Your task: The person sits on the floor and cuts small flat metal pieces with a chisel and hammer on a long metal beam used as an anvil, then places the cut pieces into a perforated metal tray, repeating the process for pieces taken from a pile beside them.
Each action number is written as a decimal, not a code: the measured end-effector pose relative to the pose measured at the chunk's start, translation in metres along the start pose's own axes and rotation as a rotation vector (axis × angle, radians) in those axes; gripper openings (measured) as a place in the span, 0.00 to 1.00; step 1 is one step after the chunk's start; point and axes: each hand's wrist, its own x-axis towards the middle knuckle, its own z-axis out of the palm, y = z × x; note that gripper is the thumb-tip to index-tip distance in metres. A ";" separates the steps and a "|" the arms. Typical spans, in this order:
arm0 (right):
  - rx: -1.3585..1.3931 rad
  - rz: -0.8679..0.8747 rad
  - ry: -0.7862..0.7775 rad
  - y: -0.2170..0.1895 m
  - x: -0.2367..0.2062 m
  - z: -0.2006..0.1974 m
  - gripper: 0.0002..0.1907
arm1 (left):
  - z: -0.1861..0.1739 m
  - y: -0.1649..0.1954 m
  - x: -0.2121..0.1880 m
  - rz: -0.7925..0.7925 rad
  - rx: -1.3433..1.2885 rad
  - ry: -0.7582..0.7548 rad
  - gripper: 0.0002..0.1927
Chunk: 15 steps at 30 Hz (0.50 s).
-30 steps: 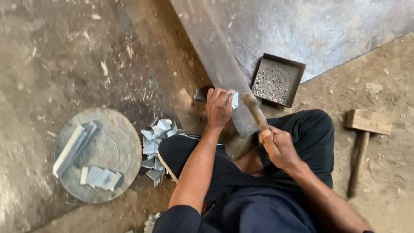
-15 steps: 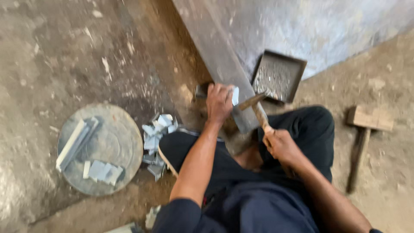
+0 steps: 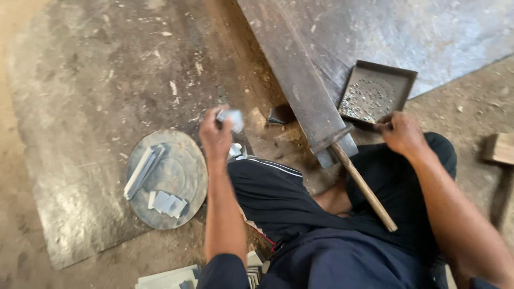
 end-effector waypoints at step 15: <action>-0.063 -0.388 -0.003 -0.006 0.055 0.041 0.03 | 0.023 0.024 -0.038 -0.200 0.098 -0.226 0.32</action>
